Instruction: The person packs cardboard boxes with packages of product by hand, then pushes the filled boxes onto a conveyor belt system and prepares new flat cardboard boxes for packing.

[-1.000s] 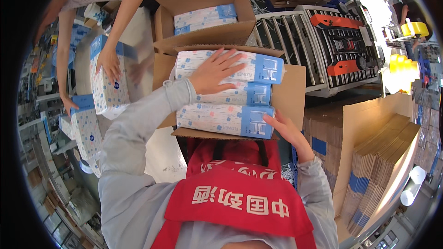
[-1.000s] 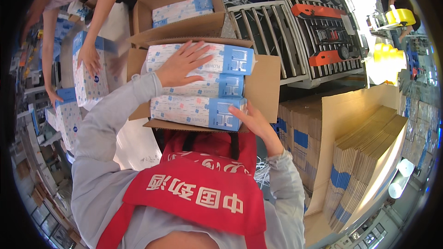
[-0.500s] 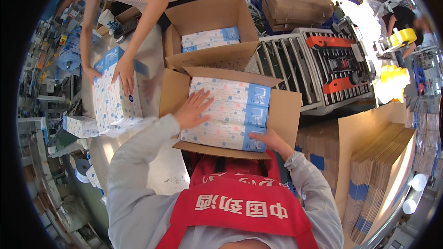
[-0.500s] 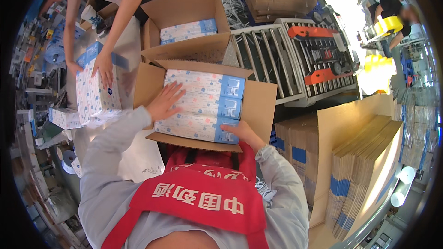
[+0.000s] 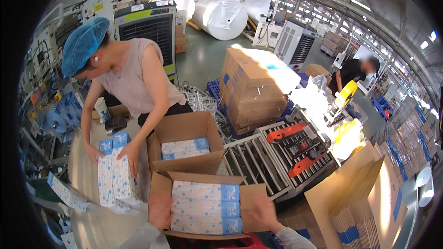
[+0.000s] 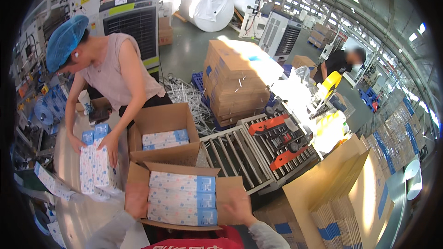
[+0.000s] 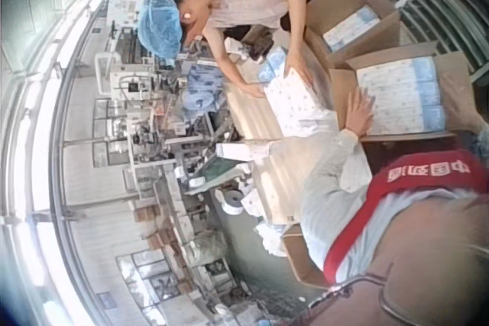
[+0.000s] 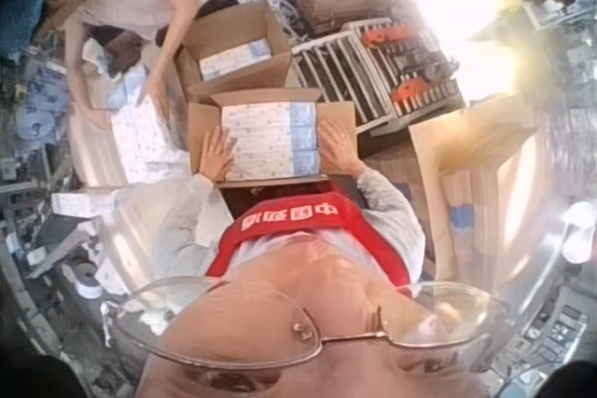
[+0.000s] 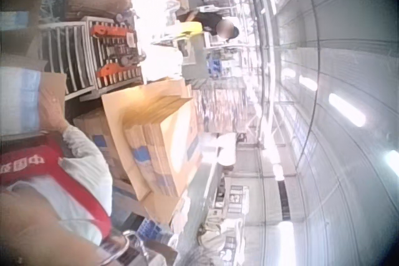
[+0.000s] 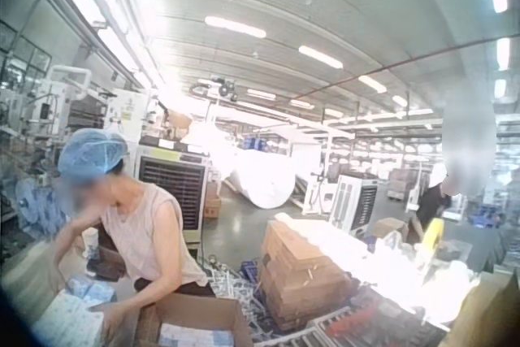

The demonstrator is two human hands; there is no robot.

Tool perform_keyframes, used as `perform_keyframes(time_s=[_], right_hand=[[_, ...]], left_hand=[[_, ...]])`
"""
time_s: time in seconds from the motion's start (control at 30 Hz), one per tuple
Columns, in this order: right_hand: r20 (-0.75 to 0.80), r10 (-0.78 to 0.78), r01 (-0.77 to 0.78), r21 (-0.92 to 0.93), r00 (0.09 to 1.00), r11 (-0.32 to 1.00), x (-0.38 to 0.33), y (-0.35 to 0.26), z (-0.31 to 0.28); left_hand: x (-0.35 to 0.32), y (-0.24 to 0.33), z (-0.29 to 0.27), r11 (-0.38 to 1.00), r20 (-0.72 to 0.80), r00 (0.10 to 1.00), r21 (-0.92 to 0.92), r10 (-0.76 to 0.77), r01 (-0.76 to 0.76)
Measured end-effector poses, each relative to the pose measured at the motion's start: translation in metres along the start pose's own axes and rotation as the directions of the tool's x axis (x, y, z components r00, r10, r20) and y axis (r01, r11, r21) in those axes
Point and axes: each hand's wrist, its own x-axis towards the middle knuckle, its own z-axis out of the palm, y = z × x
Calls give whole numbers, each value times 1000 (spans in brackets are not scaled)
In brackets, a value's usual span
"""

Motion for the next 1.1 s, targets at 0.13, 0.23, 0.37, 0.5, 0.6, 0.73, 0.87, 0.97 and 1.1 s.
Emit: perform_keyframes(time_s=[0.13, 0.23, 0.37, 0.5, 0.6, 0.73, 0.87, 0.97, 1.1], right_hand=[[813, 422, -907, 419, 401, 54, -57, 90, 2], [709, 151, -614, 460, 689, 641, 2, 68, 22], [756, 145, -634, 410, 638, 656, 92, 119, -6], [708, 253, -594, 284, 659, 753, 125, 151, -54], [428, 149, -156, -19, 891, 988, 108, 186, -87], [634, 334, -159, -318, 697, 935, 98, 203, -97], [740, 115, -151, -18, 663, 988, 121, 250, -80], [160, -215, 251, -254, 963, 934, 189, 216, -121], [-71, -335, 312, -230, 939, 922, 196, 225, -101]], left_hand=[[-23, 14, -36, 737, 19, 775, -294, -632, 608], [-48, -2, 0, 637, 83, 763, -497, -641, 590], [-14, 27, 24, 405, 73, 773, -819, -630, 407], [64, 132, 14, 307, 344, 829, -810, -442, 499], [135, 208, 32, 621, 375, 915, -685, -147, 381], [213, 292, 129, 957, 639, 768, -251, 50, 146], [283, 268, 115, 951, 470, 858, -109, -206, 289], [286, 251, 160, 648, 228, 628, 19, -744, 761], [261, 257, 187, 652, 53, 727, -401, -685, 644]])
